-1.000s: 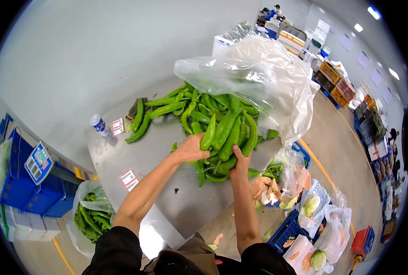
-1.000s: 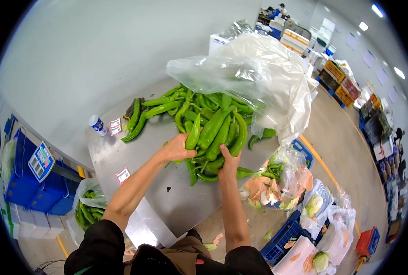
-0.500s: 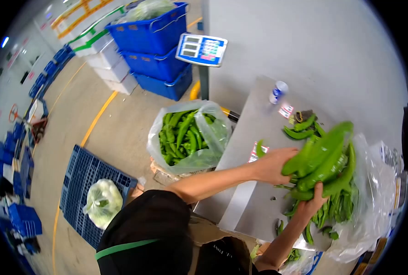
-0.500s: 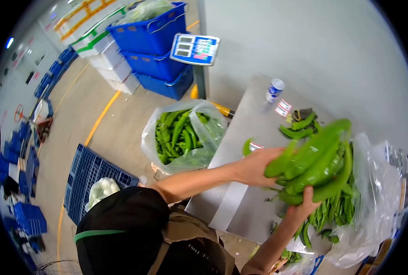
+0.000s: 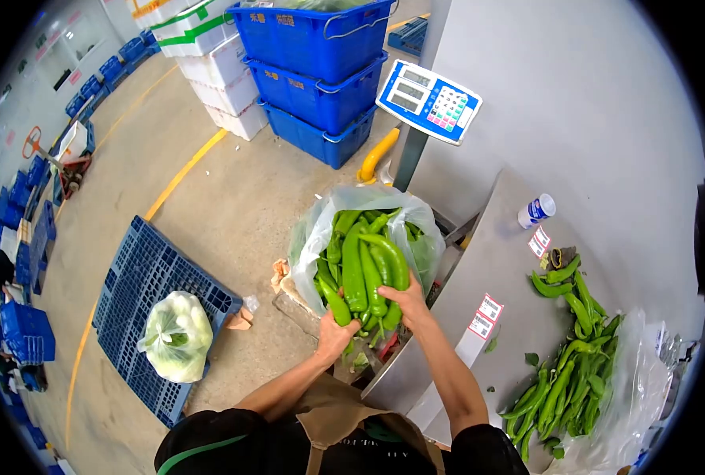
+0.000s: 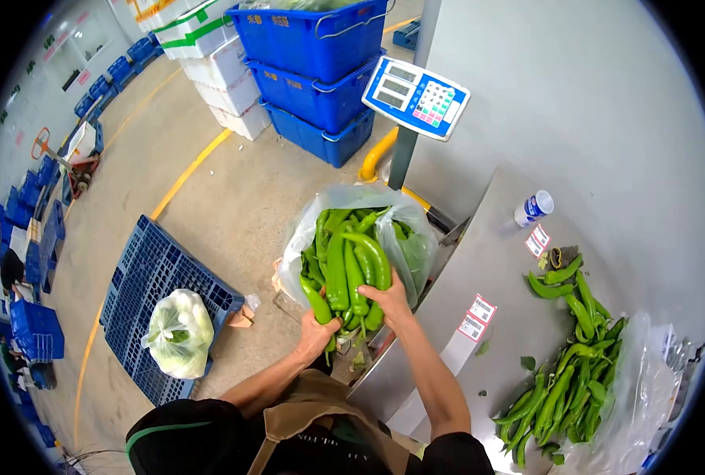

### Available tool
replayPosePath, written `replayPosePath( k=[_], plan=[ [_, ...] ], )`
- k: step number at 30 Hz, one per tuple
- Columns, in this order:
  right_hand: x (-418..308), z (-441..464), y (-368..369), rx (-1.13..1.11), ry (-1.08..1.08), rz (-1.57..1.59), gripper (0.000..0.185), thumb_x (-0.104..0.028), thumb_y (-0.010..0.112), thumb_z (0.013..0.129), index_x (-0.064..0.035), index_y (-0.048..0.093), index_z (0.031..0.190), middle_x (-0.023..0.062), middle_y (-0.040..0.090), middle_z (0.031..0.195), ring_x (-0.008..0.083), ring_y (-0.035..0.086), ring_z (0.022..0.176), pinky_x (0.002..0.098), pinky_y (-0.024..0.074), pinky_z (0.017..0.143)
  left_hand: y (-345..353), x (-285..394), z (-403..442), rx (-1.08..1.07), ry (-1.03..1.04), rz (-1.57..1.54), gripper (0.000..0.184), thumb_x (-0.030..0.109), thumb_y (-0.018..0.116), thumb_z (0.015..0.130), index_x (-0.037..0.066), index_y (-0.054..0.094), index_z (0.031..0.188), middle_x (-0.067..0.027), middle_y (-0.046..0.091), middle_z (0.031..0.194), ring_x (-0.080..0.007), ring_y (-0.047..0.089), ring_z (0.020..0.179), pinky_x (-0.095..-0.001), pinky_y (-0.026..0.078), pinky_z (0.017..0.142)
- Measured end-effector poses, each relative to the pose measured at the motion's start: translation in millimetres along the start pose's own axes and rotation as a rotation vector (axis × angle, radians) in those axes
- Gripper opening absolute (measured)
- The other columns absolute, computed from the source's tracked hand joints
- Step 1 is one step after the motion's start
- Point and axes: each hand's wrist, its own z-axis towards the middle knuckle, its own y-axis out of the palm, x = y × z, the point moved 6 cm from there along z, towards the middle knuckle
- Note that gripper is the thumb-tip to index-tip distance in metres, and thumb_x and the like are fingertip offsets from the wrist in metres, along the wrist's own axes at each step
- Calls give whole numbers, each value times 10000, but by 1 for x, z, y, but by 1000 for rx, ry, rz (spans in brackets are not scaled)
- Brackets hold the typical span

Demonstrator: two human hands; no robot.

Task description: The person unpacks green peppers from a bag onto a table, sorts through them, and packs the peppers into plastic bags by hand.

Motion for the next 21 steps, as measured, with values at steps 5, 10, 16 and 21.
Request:
replayPosePath(
  k=[5, 10, 16, 21],
  plan=[
    [39, 103, -3, -42, 158, -25, 755, 6, 762, 667, -34, 383, 1319, 126, 549, 1188, 267, 543, 1078, 395, 454, 925, -12, -8, 64, 140, -27, -47, 618, 50, 598, 714, -67, 409, 1292, -121, 617, 1037, -190, 589, 905, -286, 470, 812],
    [40, 205, -41, 146, 133, -115, 830, -133, 813, 653, -19, 359, 1339, 166, 524, 1230, 298, 533, 1103, 417, 462, 897, 9, -139, 199, 76, -583, -253, 447, 182, 628, 758, -72, 532, 1114, -146, 623, 959, -251, 607, 822, -358, 504, 738],
    [0, 176, -104, 403, 58, -859, 1027, -528, 727, 677, 15, 246, 1405, 238, 384, 1371, 369, 435, 1222, 448, 354, 1012, 13, -96, 228, -59, -590, -228, 392, 213, 655, 776, -37, 578, 1067, -159, 631, 963, -268, 616, 835, -377, 510, 756],
    [25, 123, -136, -267, 393, -1988, 728, -636, 642, 683, -35, 635, 1093, 176, 637, 1073, 332, 568, 1068, 411, 379, 972, -35, -122, 237, -176, -443, 388, 768, 558, 662, 750, -55, 537, 1195, -211, 612, 1105, -301, 572, 1052, -353, 439, 919]
  ],
)
